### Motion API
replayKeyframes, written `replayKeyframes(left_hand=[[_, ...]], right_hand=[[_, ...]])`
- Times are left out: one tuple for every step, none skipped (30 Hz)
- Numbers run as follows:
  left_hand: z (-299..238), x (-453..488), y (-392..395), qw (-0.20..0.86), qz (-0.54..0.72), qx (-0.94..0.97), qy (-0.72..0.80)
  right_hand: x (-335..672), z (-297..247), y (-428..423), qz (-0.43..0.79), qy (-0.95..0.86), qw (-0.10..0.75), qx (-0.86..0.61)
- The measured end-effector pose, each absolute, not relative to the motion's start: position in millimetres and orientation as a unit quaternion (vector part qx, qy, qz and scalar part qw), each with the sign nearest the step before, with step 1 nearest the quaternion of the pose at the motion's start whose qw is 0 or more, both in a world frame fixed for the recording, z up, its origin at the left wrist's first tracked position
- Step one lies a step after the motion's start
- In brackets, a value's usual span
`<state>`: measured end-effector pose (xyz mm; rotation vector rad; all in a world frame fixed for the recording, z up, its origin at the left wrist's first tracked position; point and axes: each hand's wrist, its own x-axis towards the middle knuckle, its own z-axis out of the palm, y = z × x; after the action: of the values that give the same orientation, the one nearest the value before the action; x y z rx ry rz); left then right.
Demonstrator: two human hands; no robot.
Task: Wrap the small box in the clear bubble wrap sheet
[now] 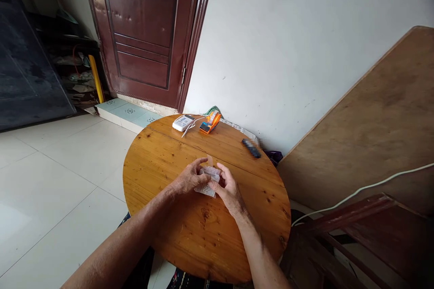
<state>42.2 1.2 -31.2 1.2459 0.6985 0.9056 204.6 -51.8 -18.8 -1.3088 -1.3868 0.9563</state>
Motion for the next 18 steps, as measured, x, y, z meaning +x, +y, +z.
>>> replayKeyframes(left_hand=[[-32,43,2,0.661,0.4,0.548,0.32],[-33,43,2,0.66,0.401,0.544,0.327],[-34,43,2,0.661,0.404,0.54,0.329],[-35,43,3,0.661,0.408,0.537,0.329],[-35,43,3,0.662,0.411,0.535,0.326],[-35,43,3,0.663,0.413,0.534,0.323],[-36,43,4,0.663,0.414,0.534,0.322],[-36,43,4,0.662,0.414,0.534,0.323],[-37,43,5,0.658,0.416,0.536,0.326],[-38,43,6,0.651,0.418,0.539,0.332],[-39,42,6,0.642,0.421,0.543,0.34],[-40,42,7,0.633,0.422,0.547,0.35],[-41,42,7,0.624,0.423,0.551,0.359],[-42,42,7,0.618,0.423,0.553,0.365],[-42,42,8,0.615,0.422,0.555,0.368],[-43,42,8,0.615,0.422,0.555,0.368],[-44,42,8,0.618,0.422,0.553,0.366],[-44,42,8,0.623,0.423,0.549,0.362]], right_hand=[[203,-18,-53,0.388,-0.563,0.487,-0.543],[202,-18,-54,0.383,-0.557,0.489,-0.55],[202,-17,-55,0.378,-0.552,0.489,-0.559],[201,-17,-56,0.373,-0.549,0.486,-0.569],[201,-16,-57,0.369,-0.548,0.48,-0.577],[201,-16,-58,0.364,-0.549,0.475,-0.584],[200,-16,-58,0.36,-0.55,0.469,-0.59],[200,-15,-58,0.353,-0.551,0.465,-0.596],[200,-15,-58,0.345,-0.552,0.462,-0.602],[200,-15,-58,0.336,-0.552,0.462,-0.607],[200,-15,-58,0.328,-0.553,0.462,-0.611],[200,-15,-58,0.322,-0.555,0.462,-0.613],[200,-14,-58,0.321,-0.557,0.462,-0.612],[200,-14,-58,0.322,-0.559,0.462,-0.609],[200,-15,-59,0.325,-0.56,0.461,-0.607],[200,-15,-59,0.33,-0.561,0.459,-0.605],[199,-15,-59,0.337,-0.559,0.459,-0.603],[200,-15,-59,0.346,-0.554,0.461,-0.6]])
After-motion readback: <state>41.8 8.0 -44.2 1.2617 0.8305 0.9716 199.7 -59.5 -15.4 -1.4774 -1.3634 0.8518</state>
